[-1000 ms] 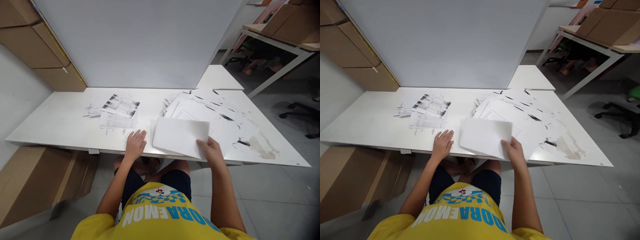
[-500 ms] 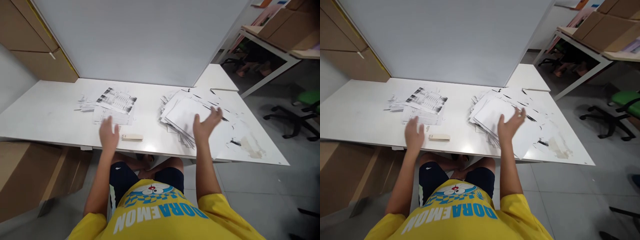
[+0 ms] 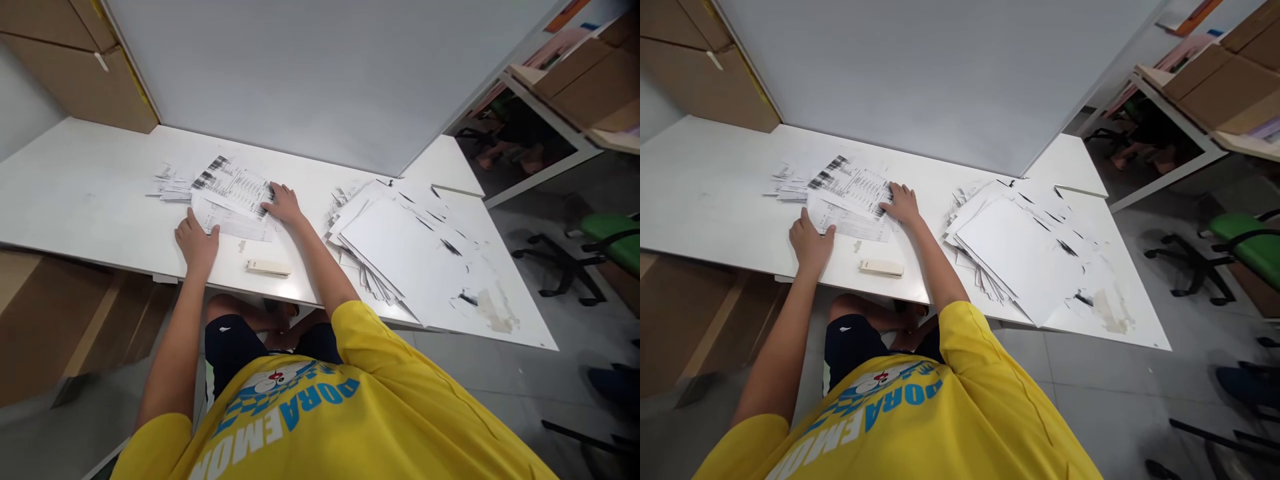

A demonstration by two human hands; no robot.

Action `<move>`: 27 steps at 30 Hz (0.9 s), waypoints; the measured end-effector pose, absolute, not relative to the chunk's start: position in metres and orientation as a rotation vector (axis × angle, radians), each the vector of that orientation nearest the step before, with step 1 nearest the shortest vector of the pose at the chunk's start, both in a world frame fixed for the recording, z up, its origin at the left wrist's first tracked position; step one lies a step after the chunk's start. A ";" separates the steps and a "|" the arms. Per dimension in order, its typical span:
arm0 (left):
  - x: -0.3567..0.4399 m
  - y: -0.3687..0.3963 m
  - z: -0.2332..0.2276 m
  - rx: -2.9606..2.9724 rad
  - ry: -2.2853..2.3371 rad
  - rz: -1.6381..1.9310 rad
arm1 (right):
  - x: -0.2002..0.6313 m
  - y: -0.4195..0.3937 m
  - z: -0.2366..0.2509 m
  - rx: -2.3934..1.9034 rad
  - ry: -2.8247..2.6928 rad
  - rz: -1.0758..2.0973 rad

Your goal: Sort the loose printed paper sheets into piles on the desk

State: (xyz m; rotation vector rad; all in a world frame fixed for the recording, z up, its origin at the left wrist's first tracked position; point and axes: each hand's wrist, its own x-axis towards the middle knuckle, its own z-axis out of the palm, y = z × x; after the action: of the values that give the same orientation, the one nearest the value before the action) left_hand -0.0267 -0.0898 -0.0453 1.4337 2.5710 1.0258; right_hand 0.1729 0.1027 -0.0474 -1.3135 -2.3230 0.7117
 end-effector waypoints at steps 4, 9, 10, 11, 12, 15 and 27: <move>-0.031 -0.088 -0.051 1.433 2.489 1.163 | 0.190 0.100 -0.056 -1.102 -2.427 0.684; -0.032 -0.088 -0.052 1.401 2.426 1.286 | 0.196 0.099 -0.061 -1.000 -2.314 0.726; -0.031 -0.087 -0.052 1.388 2.410 1.320 | 0.194 0.100 -0.062 -1.020 -2.288 0.722; -0.031 -0.087 -0.052 1.373 2.391 1.349 | 0.192 0.100 -0.064 -1.039 -2.275 0.709; -0.031 -0.086 -0.052 1.357 2.372 1.374 | 0.190 0.100 -0.065 -1.050 -2.283 0.687; -0.032 -0.085 -0.053 1.294 2.303 1.467 | 0.188 0.100 -0.066 -1.012 -2.376 0.622; -0.021 -0.095 -0.048 1.033 1.303 1.933 | 0.185 0.096 -0.065 -1.136 -2.408 0.557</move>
State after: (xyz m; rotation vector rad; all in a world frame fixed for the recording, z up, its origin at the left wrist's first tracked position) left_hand -0.0207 -0.0953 -0.0477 1.0332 1.3026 1.9330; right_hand 0.1849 0.0956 -0.0646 -1.1363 -2.4076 0.5570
